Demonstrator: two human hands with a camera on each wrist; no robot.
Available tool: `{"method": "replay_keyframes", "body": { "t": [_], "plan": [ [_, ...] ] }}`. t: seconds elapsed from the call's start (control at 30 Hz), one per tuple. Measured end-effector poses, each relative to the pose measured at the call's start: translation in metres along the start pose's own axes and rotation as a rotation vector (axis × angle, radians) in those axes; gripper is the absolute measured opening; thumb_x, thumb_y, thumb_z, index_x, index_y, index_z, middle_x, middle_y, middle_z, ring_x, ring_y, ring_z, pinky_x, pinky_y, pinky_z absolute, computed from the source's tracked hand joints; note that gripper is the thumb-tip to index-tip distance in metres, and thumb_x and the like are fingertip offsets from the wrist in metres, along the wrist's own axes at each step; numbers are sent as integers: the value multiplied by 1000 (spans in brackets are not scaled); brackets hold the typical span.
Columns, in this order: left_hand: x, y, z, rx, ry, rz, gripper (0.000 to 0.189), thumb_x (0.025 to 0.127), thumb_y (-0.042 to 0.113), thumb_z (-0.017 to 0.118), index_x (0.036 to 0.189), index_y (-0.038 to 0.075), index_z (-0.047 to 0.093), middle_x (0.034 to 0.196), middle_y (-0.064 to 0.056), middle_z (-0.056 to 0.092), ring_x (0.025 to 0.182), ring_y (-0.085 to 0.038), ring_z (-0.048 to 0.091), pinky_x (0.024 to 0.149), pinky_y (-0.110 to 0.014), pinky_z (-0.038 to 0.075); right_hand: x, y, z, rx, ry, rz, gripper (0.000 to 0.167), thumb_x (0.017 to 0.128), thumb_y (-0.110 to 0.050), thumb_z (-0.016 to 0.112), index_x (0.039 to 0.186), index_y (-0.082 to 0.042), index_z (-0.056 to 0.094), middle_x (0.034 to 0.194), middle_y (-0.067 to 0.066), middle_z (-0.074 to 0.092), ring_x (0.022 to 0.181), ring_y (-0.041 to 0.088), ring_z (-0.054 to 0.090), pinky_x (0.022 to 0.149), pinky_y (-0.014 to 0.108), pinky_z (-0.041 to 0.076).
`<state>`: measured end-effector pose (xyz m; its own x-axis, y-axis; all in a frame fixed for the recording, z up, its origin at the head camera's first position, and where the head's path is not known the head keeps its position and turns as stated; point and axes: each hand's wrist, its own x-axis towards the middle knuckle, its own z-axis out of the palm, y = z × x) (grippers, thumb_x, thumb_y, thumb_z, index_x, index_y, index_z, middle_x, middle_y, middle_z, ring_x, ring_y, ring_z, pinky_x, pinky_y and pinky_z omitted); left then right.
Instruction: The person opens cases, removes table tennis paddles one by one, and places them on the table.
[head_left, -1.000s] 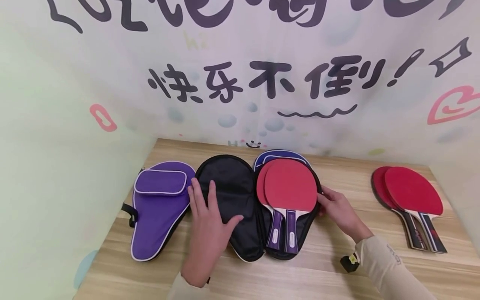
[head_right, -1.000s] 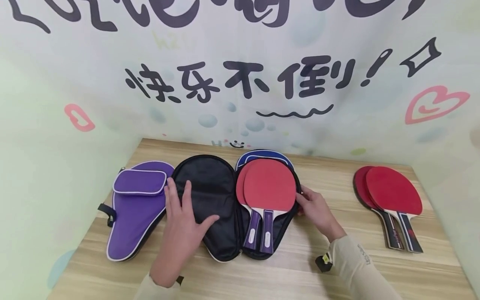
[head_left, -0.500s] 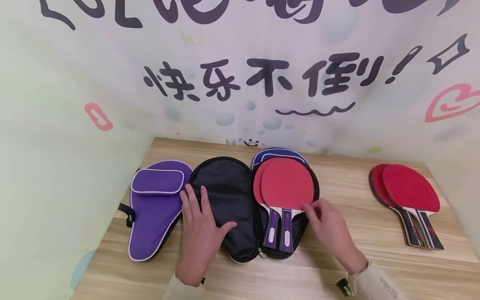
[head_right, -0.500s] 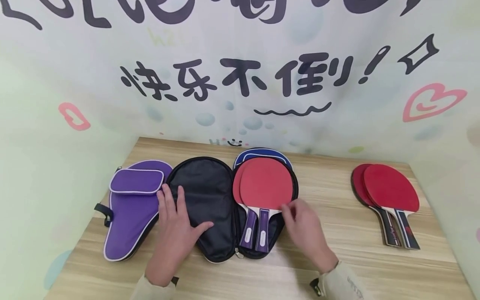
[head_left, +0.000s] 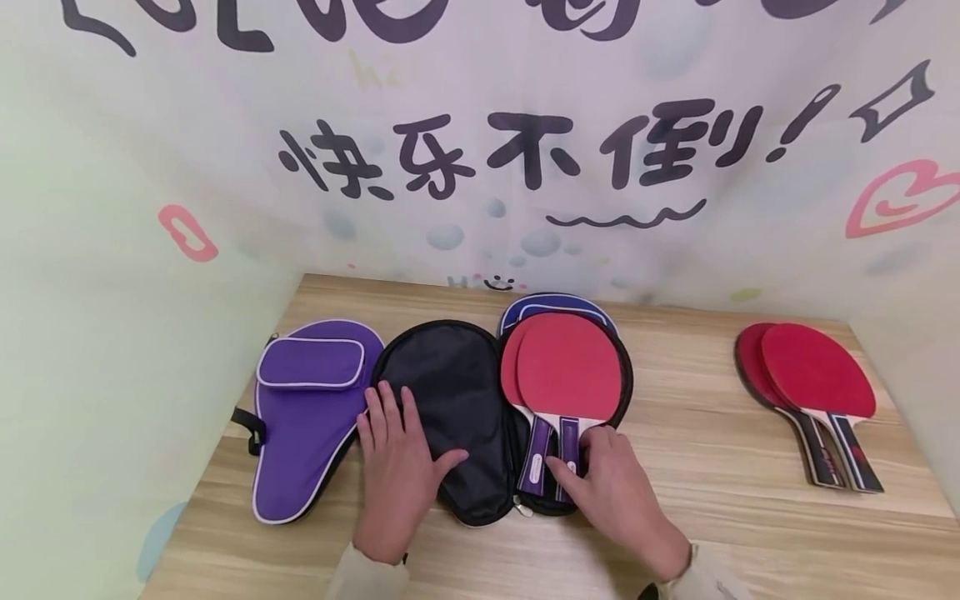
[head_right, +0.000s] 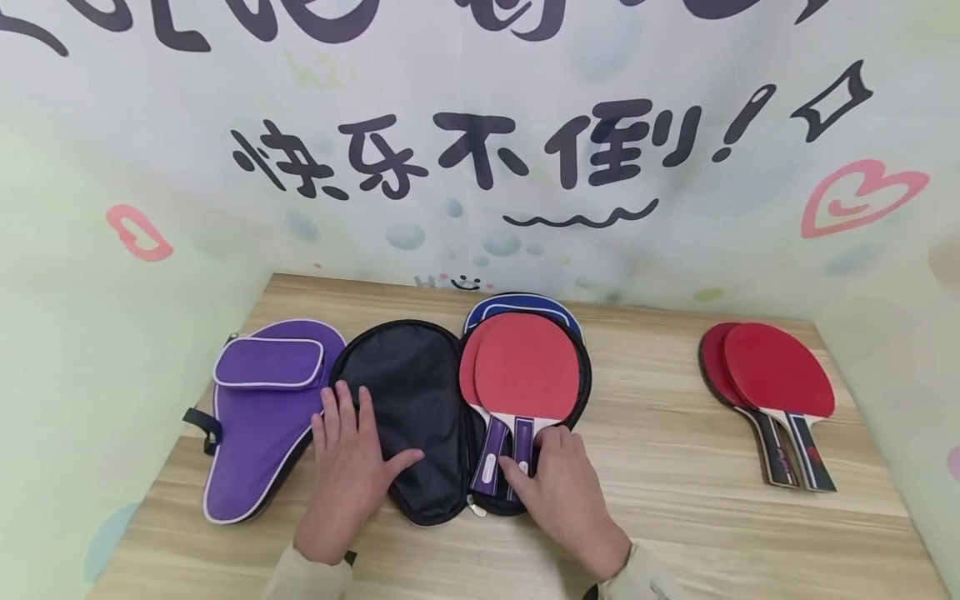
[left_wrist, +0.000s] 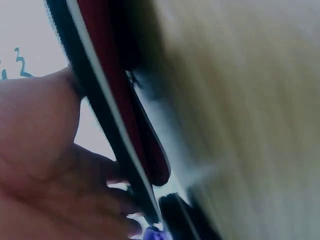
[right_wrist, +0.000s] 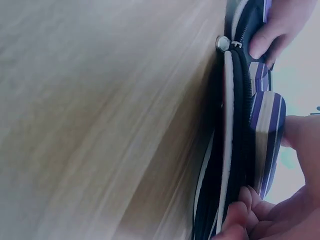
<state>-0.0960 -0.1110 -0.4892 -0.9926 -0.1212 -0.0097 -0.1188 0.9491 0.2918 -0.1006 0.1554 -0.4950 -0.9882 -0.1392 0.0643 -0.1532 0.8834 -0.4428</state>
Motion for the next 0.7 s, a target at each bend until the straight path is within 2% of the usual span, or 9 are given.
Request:
{"method": "replay_keyframes", "body": {
  "t": [0.13, 0.27, 0.4, 0.57, 0.7],
  "plan": [
    [1, -2, 5, 32, -13, 6, 119, 79, 68, 73, 158, -6, 26, 168, -32, 12, 158, -48, 7, 126, -63, 15, -1, 4, -5, 84, 19, -6, 30, 84, -25, 80, 89, -4, 59, 82, 3, 53, 79, 14, 47, 68, 29, 41],
    [2, -3, 7, 48, -26, 8, 121, 78, 71, 72, 159, -6, 24, 168, -32, 11, 158, -47, 6, 126, -63, 15, -6, 9, -12, 147, 66, 37, 27, 84, -14, 77, 101, 3, 64, 86, 6, 57, 77, 13, 50, 63, 23, 43],
    [3, -4, 9, 57, -28, 7, 122, 77, 71, 72, 159, -5, 24, 168, -31, 10, 158, -47, 5, 126, -63, 15, -9, 18, -19, 148, 192, 37, 33, 85, -8, 74, 114, 6, 66, 93, 10, 62, 76, 16, 53, 59, 22, 44],
    [3, -5, 9, 49, -45, 0, 123, 77, 72, 72, 159, -5, 23, 169, -31, 8, 159, -47, 2, 127, -64, 13, -10, 33, -23, 101, 359, -55, 30, 80, -10, 86, 104, -1, 72, 84, 5, 64, 71, 9, 49, 58, 19, 40],
    [3, -4, 8, 42, -62, -6, 124, 77, 72, 72, 160, -5, 21, 169, -30, 5, 159, -46, 0, 127, -64, 11, -12, 43, -29, 144, 489, -99, 31, 74, -6, 89, 100, 0, 73, 77, 4, 62, 64, 1, 45, 54, 13, 37]
  ]
}}
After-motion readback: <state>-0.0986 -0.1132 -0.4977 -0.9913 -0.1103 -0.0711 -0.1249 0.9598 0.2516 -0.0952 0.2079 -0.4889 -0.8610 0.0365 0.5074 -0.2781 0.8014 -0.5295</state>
